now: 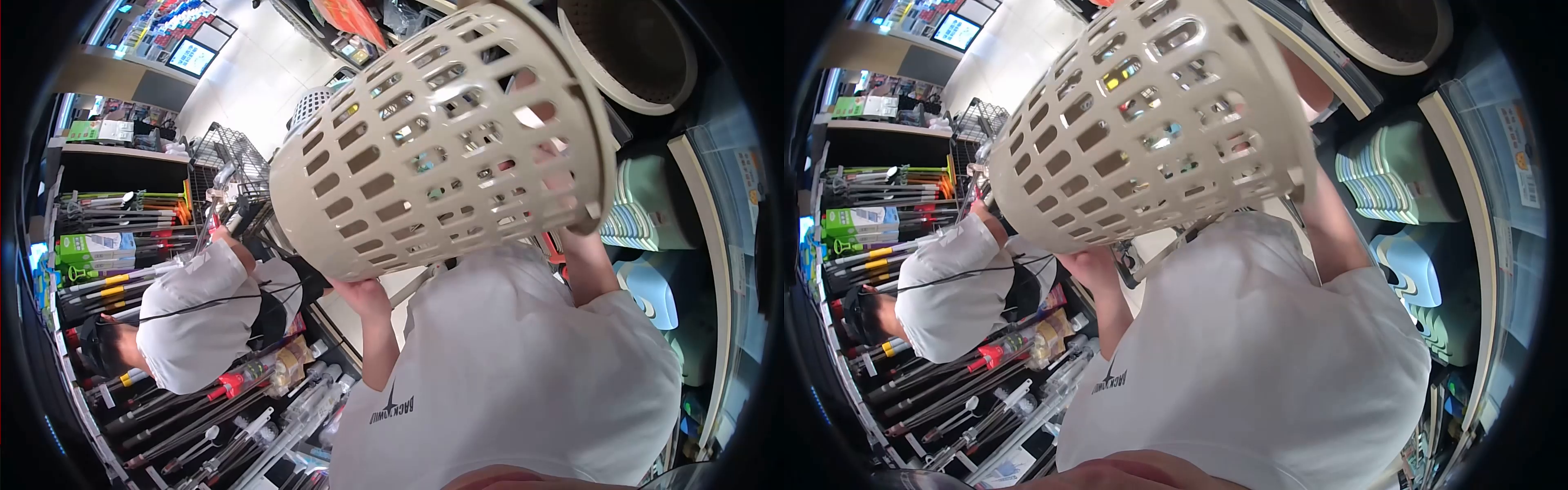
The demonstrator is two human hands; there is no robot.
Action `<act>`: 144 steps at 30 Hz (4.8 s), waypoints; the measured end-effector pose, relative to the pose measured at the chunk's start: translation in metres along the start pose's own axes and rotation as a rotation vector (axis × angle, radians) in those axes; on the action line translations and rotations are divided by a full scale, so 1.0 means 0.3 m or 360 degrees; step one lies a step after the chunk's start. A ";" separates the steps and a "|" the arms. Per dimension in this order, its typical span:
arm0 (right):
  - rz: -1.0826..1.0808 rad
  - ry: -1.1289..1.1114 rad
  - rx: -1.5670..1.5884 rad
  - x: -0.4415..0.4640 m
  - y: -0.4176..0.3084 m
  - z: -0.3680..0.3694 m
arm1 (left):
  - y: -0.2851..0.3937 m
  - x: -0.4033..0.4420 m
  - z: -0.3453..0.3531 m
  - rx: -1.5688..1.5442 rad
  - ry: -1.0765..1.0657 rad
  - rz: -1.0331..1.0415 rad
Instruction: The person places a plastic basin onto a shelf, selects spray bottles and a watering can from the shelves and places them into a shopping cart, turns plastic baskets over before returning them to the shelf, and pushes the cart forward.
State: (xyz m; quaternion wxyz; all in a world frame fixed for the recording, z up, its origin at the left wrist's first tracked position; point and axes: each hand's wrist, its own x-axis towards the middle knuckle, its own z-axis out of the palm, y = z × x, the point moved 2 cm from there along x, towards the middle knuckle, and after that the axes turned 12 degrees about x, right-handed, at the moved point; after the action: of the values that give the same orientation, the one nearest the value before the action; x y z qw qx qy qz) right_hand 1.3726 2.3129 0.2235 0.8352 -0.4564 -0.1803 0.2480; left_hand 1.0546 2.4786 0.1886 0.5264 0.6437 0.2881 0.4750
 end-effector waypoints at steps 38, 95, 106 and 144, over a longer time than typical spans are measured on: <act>0.0538 0.0046 0.0042 0.463 0.212 0.026 | -0.108 0.496 0.038 0.0329 0.0432 -0.0477; -0.0850 0.0847 -0.0820 -0.069 -0.217 -0.102 | -0.519 -0.102 0.052 0.1128 -0.1193 -0.0669; -0.1122 0.0848 -0.0827 -0.055 -0.255 -0.081 | -0.493 -0.100 0.043 0.1155 -0.1169 -0.0662; -0.0259 0.1140 -0.0752 0.193 -0.193 -0.325 | -0.708 0.070 -0.018 0.0902 -0.0816 -0.0846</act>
State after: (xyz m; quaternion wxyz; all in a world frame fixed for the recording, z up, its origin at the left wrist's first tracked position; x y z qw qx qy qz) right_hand 1.4855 2.2542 0.2267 0.7345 -0.6766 0.0334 -0.0407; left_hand 1.0852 2.5586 -0.0070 0.4875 0.7626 0.4222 0.0517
